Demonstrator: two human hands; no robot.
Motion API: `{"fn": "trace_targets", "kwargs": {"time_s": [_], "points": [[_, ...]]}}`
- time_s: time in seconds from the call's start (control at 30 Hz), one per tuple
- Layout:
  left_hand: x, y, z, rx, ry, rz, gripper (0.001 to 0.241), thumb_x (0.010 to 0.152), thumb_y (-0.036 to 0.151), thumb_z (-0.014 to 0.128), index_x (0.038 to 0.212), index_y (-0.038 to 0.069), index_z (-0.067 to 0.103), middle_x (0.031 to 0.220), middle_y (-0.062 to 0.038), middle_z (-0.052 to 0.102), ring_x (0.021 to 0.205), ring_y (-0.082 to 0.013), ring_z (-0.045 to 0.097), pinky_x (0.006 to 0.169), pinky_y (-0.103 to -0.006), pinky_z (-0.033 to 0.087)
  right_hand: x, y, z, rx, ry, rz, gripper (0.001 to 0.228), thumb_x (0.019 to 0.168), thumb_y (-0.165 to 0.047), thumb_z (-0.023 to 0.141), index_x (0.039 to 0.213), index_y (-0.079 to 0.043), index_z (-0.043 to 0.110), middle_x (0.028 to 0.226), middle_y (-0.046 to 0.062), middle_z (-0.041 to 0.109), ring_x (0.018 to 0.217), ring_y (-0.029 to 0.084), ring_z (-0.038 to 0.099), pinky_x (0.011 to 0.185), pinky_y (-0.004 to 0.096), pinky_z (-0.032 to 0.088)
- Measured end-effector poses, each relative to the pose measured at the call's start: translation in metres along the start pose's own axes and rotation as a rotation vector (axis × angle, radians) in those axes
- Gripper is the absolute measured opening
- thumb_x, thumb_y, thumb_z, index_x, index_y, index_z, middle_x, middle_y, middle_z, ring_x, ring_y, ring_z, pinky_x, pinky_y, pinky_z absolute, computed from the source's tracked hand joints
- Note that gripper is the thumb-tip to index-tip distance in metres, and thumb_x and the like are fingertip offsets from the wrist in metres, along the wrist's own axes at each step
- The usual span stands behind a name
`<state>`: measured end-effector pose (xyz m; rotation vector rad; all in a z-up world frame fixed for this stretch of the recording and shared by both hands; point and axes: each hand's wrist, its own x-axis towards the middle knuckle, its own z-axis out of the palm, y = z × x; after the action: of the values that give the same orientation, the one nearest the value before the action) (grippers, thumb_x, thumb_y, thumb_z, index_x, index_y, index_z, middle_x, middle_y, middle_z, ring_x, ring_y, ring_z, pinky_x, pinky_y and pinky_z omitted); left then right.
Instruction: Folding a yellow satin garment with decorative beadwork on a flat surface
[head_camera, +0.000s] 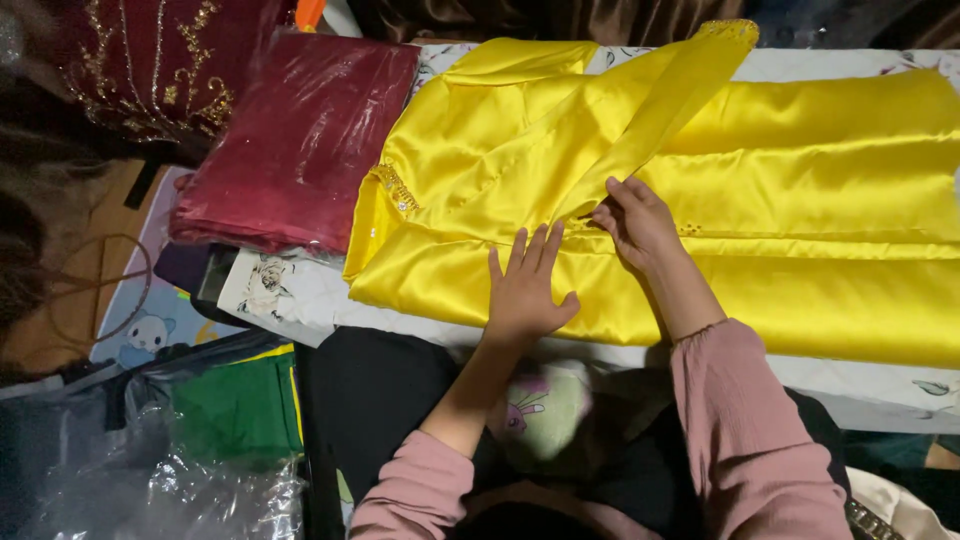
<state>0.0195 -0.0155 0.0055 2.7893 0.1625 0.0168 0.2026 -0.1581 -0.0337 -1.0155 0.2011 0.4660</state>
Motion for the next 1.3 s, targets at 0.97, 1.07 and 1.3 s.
{"fn": "trace_targets", "kwargs": {"time_s": [0.97,1.07,1.3], "points": [[-0.009,0.009,-0.022,-0.059,-0.047,-0.012,0.089,0.082,0.049,0.056,0.163,0.028,0.027,0.172,-0.006,0.02,0.159,-0.0328,0.013,0.121,-0.0705,0.008,-0.047,-0.044,0.034,0.445,-0.174,0.026,0.029,0.079,-0.003,0.068,0.107,-0.011,0.065,0.114,0.01,0.075,0.116,0.034,0.073,0.11,0.053,0.053],[-0.009,0.007,-0.014,-0.027,0.0,-0.004,0.086,0.082,0.05,0.056,0.162,0.031,0.029,0.172,-0.007,0.018,0.159,-0.0386,0.012,0.12,-0.0713,0.012,-0.024,-0.054,0.008,0.376,-0.27,-0.029,0.06,0.077,-0.049,0.079,0.122,-0.01,0.068,0.121,0.014,0.074,0.116,0.033,0.073,0.109,0.056,0.057],[-0.007,0.001,0.006,0.004,0.11,0.013,0.083,0.082,0.053,0.056,0.16,0.032,0.034,0.164,-0.01,0.035,0.155,-0.0463,0.019,0.118,-0.0725,0.017,-0.023,-0.08,-0.07,0.208,-0.422,-0.183,0.071,0.074,-0.003,0.051,0.143,-0.018,0.059,0.136,0.007,0.067,0.13,0.033,0.064,0.127,0.061,0.035]]}}
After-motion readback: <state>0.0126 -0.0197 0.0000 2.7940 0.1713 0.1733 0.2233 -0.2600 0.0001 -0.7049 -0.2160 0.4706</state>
